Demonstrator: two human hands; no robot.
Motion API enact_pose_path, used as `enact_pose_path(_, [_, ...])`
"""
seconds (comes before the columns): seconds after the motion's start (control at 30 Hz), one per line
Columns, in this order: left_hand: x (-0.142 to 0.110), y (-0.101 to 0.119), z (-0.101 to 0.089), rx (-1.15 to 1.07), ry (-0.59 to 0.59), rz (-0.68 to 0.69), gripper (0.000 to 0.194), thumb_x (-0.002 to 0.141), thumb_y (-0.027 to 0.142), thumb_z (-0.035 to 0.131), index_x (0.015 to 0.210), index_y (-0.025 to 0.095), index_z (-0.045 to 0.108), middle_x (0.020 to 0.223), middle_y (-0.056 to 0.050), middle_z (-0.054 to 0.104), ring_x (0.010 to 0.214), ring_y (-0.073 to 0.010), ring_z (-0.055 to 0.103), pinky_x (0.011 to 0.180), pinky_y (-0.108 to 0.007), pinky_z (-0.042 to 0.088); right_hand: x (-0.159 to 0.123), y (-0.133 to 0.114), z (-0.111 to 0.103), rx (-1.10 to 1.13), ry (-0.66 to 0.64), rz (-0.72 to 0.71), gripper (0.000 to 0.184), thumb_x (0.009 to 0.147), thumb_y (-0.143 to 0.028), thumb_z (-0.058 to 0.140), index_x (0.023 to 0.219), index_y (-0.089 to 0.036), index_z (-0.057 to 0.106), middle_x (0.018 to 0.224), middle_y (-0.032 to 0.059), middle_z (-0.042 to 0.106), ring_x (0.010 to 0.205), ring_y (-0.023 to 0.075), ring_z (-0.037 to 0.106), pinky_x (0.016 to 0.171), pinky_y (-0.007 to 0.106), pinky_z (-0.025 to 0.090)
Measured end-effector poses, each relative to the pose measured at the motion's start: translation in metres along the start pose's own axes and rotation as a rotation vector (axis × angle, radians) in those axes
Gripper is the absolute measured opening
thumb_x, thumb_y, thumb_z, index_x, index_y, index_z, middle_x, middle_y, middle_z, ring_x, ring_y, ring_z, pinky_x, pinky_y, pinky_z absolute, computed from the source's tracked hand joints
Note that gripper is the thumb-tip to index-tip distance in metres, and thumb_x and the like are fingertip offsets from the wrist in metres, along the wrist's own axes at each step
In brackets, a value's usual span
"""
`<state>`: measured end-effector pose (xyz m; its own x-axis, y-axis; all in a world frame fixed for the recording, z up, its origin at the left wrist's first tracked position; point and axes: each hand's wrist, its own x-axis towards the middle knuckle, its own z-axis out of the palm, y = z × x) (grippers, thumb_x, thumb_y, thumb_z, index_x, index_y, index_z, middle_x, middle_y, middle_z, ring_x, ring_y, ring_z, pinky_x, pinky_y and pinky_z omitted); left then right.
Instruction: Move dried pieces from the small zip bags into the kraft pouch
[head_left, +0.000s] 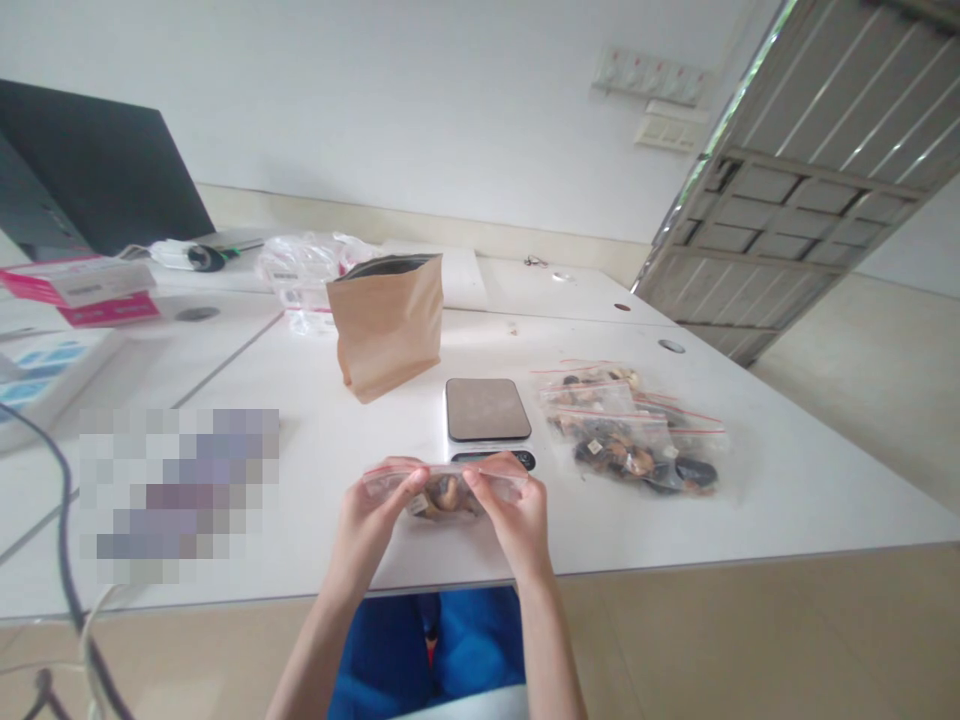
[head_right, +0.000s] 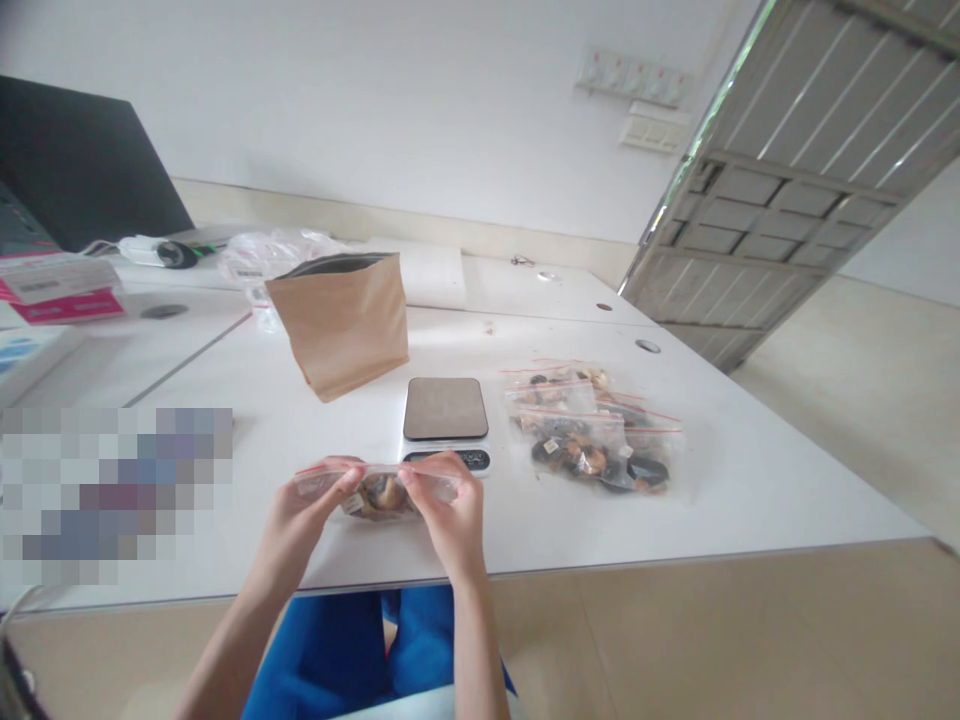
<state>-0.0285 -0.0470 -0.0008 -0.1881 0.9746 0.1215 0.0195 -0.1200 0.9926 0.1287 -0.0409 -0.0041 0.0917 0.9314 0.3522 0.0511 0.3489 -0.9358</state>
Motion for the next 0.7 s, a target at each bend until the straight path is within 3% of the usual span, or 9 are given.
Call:
enact_pose_path(0.13, [-0.001, -0.001, -0.002, -0.110, -0.092, 0.061, 0.032, 0.072, 0.048, 0.070, 0.069, 0.016, 0.069, 0.081, -0.007, 0.067, 0.077, -0.0189, 0.063, 0.071, -0.026, 0.049, 0.000, -0.002, -0.002, 0.011, -0.017, -0.063, 0.012, 0.078, -0.033, 0.070, 0.076, -0.022, 0.074, 0.076, 0.0033, 0.068, 0.083, 0.0187, 0.061, 0.081, 0.033, 0.047])
enact_pose_path(0.37, [-0.006, -0.007, -0.008, -0.169, -0.204, 0.017, 0.032, 0.069, 0.041, 0.075, 0.091, 0.018, 0.069, 0.091, -0.007, 0.067, 0.080, -0.0190, 0.063, 0.070, -0.025, 0.050, 0.000, -0.003, -0.008, 0.042, -0.146, 0.066, 0.021, 0.078, -0.040, 0.067, 0.083, -0.020, 0.071, 0.087, 0.0044, 0.069, 0.084, 0.0182, 0.063, 0.076, 0.029, 0.049])
enact_pose_path(0.7, [-0.005, -0.006, -0.003, -0.065, -0.157, 0.004, 0.024, 0.077, 0.041, 0.069, 0.081, 0.018, 0.070, 0.090, -0.006, 0.069, 0.084, -0.0184, 0.064, 0.077, -0.026, 0.050, -0.001, -0.003, -0.013, 0.013, -0.171, 0.068, 0.016, 0.078, -0.036, 0.067, 0.083, -0.021, 0.071, 0.085, 0.0027, 0.070, 0.083, 0.0172, 0.065, 0.078, 0.028, 0.051])
